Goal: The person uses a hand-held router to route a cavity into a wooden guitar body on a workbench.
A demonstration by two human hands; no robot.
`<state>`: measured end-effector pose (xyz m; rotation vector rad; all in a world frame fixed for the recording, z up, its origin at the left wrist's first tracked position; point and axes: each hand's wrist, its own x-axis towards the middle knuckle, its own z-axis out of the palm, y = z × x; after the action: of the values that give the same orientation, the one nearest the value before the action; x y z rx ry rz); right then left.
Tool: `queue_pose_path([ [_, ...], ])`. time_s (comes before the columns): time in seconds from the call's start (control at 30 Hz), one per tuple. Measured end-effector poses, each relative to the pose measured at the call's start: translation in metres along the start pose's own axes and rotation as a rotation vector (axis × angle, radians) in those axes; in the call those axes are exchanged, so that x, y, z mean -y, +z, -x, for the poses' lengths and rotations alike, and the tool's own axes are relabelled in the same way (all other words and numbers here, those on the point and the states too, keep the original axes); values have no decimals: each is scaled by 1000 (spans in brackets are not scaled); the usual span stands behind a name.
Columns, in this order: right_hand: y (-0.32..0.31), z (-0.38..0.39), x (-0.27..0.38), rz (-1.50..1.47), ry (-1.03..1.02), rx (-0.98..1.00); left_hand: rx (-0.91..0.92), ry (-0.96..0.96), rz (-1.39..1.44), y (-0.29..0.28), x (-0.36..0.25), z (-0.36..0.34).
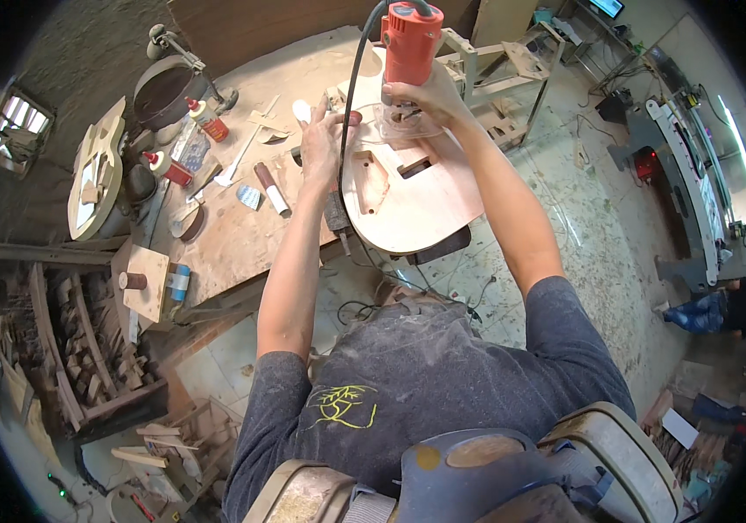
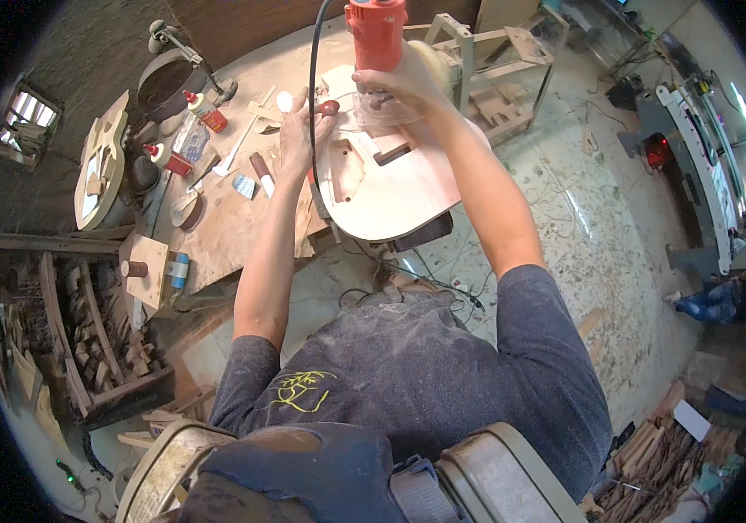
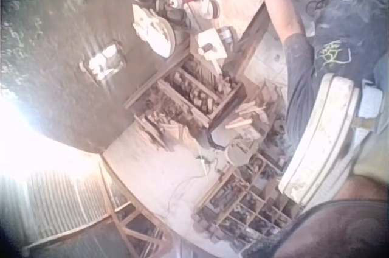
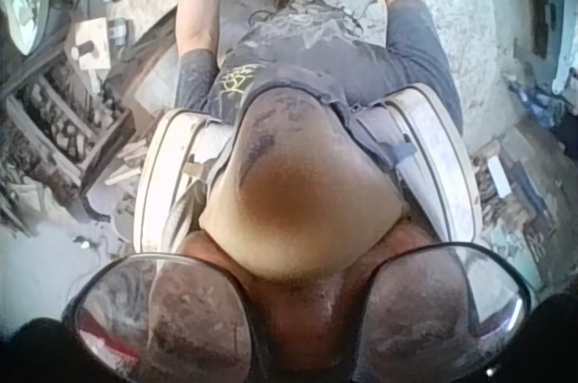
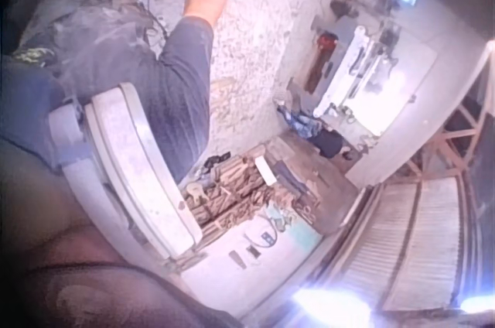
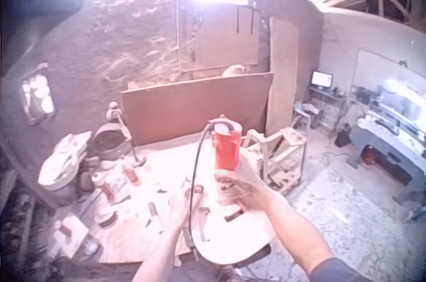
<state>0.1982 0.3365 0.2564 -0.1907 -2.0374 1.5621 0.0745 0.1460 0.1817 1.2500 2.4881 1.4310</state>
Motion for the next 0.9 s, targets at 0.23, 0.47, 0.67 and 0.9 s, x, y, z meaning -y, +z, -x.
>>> queue_pose_path([
  [0.23,-4,-6,-3,16,17,6,-9,42,-114,10,11,-7],
  [0.47,-3,-10,-5,-20,6,-13,-29,35,-118,17,17,-10],
  [0.67,-6,-13,-9,9,24,-17,-34,53,-101,19,18,-11],
  [0.9,-6,-14,-6,-10,30,13,-49,60,-96,21,23,-12],
])
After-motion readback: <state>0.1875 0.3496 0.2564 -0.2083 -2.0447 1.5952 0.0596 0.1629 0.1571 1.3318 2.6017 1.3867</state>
